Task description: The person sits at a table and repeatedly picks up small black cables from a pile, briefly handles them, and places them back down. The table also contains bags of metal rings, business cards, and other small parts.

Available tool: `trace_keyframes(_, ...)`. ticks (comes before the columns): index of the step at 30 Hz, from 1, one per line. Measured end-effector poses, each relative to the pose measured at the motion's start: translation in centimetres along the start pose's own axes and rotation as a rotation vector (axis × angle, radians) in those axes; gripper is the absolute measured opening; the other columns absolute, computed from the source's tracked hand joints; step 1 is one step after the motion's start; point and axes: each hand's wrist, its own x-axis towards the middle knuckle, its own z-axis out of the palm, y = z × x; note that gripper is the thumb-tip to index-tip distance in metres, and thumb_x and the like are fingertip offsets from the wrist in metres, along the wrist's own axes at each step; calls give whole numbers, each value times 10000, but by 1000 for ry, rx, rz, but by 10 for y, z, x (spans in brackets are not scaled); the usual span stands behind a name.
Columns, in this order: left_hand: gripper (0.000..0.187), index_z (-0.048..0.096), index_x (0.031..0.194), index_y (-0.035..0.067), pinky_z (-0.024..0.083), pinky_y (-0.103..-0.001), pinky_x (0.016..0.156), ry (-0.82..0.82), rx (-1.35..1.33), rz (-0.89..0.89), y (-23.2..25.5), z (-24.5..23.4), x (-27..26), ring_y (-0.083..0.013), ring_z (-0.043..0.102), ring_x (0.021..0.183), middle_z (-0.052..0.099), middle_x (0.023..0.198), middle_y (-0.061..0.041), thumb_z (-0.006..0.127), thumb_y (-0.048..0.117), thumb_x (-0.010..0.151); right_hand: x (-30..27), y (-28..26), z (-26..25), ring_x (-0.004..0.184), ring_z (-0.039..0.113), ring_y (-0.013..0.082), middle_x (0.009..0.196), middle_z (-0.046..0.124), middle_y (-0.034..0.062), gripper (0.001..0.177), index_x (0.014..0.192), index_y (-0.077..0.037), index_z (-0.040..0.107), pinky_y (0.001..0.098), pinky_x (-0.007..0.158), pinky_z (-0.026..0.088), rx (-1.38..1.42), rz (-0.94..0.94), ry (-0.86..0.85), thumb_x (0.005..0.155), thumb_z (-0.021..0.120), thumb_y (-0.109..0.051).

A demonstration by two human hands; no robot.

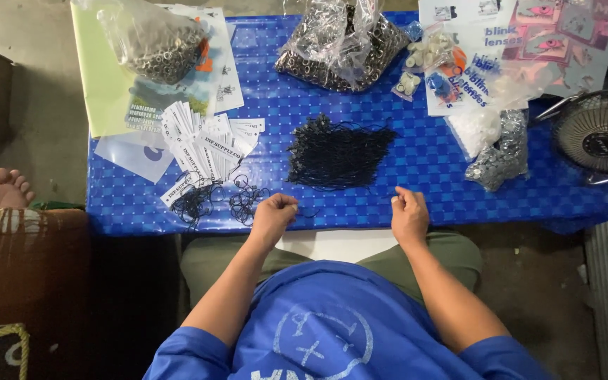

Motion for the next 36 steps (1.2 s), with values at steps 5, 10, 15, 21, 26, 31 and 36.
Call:
trace_keyframes(5,221,805,1027,191,572,-307,666,-70,393,55,4,12,-2,-195,740,754,763,826,-57,698,214,835,6,-74,-12,1140,588,332,1187,584,124,469,1291,-99,666,447,1016,453,127,-307,-84,830,753,-109)
trace_keyframes(10,255,795,1056,130,598,-354,696,-227,342,100,38,30,-27,-234,753,779,778,892,-123,675,138,831,-11,-141,-7,1306,568,329,1320,673,169,493,1307,-79,667,457,1126,392,678,-244,-726,822,752,-55)
trace_keyframes(15,245,740,1079,12,562,-293,610,-91,36,154,43,17,-25,-176,642,672,703,809,-158,652,68,857,-6,-162,-28,737,670,124,725,741,59,146,961,-108,737,263,710,523,726,183,-987,981,617,-190)
trace_keyframes(21,233,748,1086,78,551,-319,664,109,232,35,31,-3,-15,-176,703,677,763,839,-99,643,122,883,0,-107,-15,564,667,149,637,723,19,134,899,-204,760,283,613,550,312,144,-745,967,647,-230)
trace_keyframes(26,246,745,1105,134,567,-436,825,120,461,9,-16,0,8,-313,730,929,773,975,-115,636,215,901,-8,-50,8,839,713,233,807,706,8,120,936,-226,708,359,764,567,-19,-176,-497,958,645,-326)
trace_keyframes(31,191,739,1058,163,585,-423,846,118,697,94,-36,8,35,-308,732,955,747,1013,-77,661,233,898,-8,-41,23,856,686,176,819,646,-41,130,957,-251,702,308,754,573,-203,-295,-329,964,637,-363)
trace_keyframes(36,321,653,1204,52,602,-472,830,204,820,301,-13,13,18,-396,707,962,616,1107,-148,684,118,892,0,-83,-3,959,670,241,1000,603,24,230,1167,-149,683,349,794,606,-231,-315,-315,952,674,-231)
